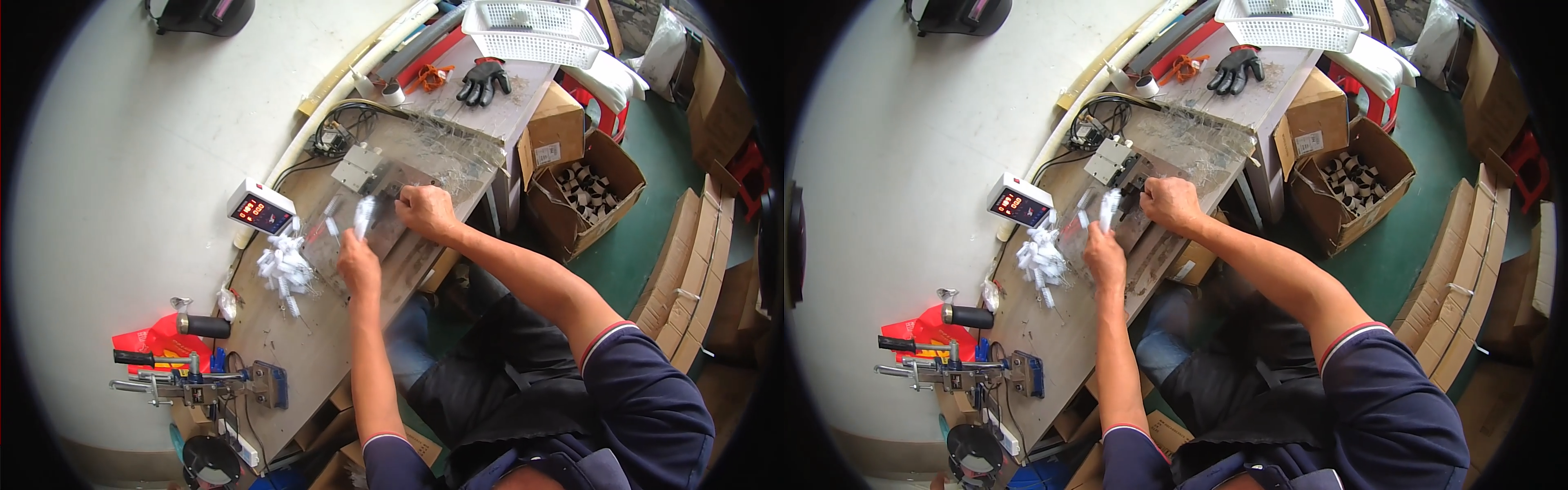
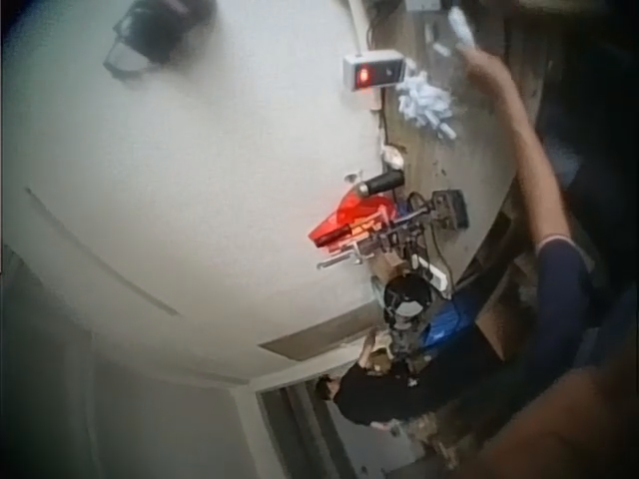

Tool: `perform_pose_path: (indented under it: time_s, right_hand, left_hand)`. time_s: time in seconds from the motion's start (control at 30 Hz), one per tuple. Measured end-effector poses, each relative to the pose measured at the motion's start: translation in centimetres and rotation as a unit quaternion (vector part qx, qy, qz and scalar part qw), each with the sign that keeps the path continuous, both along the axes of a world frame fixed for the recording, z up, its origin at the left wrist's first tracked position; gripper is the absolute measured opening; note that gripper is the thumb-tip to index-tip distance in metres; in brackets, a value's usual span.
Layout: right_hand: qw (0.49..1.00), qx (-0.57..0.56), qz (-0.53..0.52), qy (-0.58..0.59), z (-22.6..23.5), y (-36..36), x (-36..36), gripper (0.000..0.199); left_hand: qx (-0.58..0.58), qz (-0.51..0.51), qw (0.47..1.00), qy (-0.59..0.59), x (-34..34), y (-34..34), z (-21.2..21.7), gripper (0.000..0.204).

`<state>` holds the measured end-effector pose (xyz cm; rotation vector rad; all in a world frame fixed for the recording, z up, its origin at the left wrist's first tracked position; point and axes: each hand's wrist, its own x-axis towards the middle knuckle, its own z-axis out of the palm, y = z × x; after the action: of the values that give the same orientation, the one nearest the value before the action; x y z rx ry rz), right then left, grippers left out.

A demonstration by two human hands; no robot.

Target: Manually assemble and test small plastic pump sprayer components using a mechanical press and manual manipulation.

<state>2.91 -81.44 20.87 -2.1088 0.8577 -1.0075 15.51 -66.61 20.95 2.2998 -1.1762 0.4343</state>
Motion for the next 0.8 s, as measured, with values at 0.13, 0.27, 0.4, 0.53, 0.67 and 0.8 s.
perform_pose_path:
  time_s: [0.13,0.27,0.4,0.53,0.67,0.8]
  right_hand:
    - [0.999,-0.023,0.009,0.02,0.0,0.4,0.1,0.025]
    - [0.994,-0.089,0.061,-0.013,-0.3,1.1,0.4,0.025]
    - [0.975,-0.147,0.153,-0.059,0.2,3.0,1.8,0.024]
    - [0.965,-0.153,0.199,-0.074,0.4,5.6,5.3,0.025]
    - [0.976,-0.115,0.144,0.112,1.9,7.9,10.5,0.031]
    - [0.967,-0.104,0.135,0.188,3.2,7.9,12.5,0.023]
  left_hand:
    - [-0.167,0.024,0.979,0.114,2.1,2.6,0.7,0.008]
    - [-0.309,0.008,0.913,0.265,3.6,3.7,0.6,0.01]
    - [-0.405,-0.014,0.8,0.442,5.2,4.8,0.5,0.011]
    - [-0.402,-0.013,0.803,0.439,5.3,4.6,0.3,0.014]
    - [-0.438,-0.035,0.78,0.446,6.2,4.9,-0.4,0.016]
    - [-0.468,-0.039,0.74,0.481,5.9,4.8,-0.1,0.018]
